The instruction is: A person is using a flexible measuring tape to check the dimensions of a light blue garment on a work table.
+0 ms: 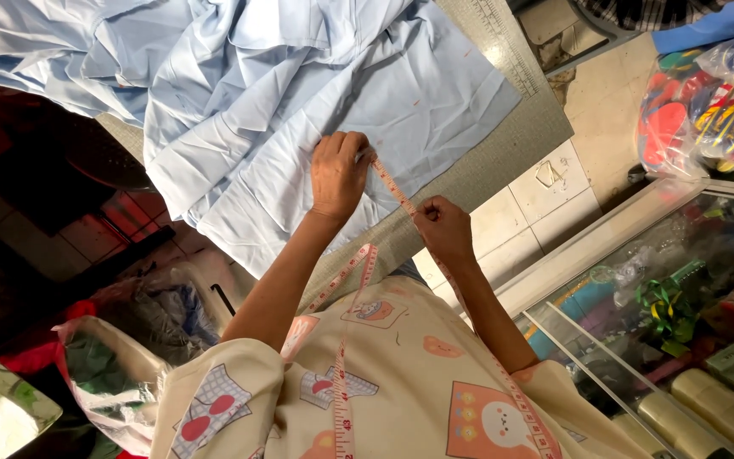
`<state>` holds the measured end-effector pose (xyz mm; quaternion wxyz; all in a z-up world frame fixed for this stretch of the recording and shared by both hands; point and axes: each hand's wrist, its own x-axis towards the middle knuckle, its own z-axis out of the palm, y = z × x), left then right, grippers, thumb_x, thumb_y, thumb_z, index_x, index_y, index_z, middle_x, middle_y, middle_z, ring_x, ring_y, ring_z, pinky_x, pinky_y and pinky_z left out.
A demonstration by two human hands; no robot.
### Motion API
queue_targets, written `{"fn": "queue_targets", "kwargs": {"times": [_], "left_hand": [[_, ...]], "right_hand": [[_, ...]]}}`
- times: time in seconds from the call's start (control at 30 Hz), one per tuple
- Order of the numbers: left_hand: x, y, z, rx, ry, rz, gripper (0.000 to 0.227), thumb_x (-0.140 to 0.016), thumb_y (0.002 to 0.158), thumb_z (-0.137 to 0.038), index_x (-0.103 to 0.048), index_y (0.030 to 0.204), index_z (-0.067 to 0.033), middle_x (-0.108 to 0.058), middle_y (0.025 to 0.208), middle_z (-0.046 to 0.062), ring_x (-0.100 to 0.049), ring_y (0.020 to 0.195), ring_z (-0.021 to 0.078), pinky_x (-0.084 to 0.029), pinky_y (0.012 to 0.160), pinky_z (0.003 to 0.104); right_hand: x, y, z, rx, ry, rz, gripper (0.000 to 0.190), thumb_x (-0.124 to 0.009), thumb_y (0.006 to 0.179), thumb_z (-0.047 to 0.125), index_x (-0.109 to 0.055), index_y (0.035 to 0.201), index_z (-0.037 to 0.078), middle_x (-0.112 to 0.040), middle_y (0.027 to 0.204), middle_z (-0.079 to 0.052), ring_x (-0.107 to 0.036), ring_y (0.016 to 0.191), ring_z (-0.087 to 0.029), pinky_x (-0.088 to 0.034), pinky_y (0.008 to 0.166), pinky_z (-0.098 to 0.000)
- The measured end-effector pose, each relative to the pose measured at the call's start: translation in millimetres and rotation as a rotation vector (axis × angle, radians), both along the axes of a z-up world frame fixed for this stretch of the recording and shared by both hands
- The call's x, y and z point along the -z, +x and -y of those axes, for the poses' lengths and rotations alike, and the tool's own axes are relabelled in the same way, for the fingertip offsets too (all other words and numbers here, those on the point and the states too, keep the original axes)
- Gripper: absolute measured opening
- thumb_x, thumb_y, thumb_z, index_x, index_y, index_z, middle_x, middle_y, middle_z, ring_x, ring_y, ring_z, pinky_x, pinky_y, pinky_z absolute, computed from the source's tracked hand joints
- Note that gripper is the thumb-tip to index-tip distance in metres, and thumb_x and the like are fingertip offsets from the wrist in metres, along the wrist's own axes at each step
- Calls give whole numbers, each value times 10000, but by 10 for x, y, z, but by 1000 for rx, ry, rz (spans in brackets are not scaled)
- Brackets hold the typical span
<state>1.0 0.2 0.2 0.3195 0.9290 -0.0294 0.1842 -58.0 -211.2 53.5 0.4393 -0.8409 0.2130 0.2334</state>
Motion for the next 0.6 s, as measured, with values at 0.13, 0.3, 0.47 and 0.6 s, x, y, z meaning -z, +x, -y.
{"fn": "queue_targets", "kwargs": {"times": [0.13, 0.3, 0.47, 0.6], "left_hand": [[28, -29, 12, 0, 73, 60, 351, -902, 690, -111, -607, 865, -187, -535, 815, -26, -600, 745, 203, -508, 696, 324], [103, -55, 26, 2, 112, 130, 274, -871, 757, -150, -615, 838, -203, -500, 813, -22, -558, 724, 198, -471, 664, 319], [93, -60, 20, 17, 173, 186, 221, -833, 795, -168, -619, 828, -209, -509, 818, -21, -541, 715, 201, -446, 629, 327], [72, -133, 38, 50, 229, 228, 186, -769, 877, -128, -610, 812, -198, -546, 852, 4, -545, 737, 220, -426, 633, 337]], "right_hand": [[28, -13, 9, -19, 9, 36, 79, -693, 840, 124, -708, 859, 48, -604, 649, -78, -637, 613, -165, -500, 561, -336], [-1, -13, -4, -11, 17, 51, 63, -693, 823, 108, -695, 835, 46, -578, 633, -71, -606, 597, -151, -478, 547, -332], [34, -24, 8, -29, 2, 70, 81, -703, 830, 126, -686, 835, 47, -586, 641, -77, -619, 616, -163, -486, 567, -340], [-8, -32, 81, -170, -43, 78, 148, -695, 864, 164, -703, 882, 17, -641, 698, -152, -685, 688, -284, -520, 611, -427]]}}
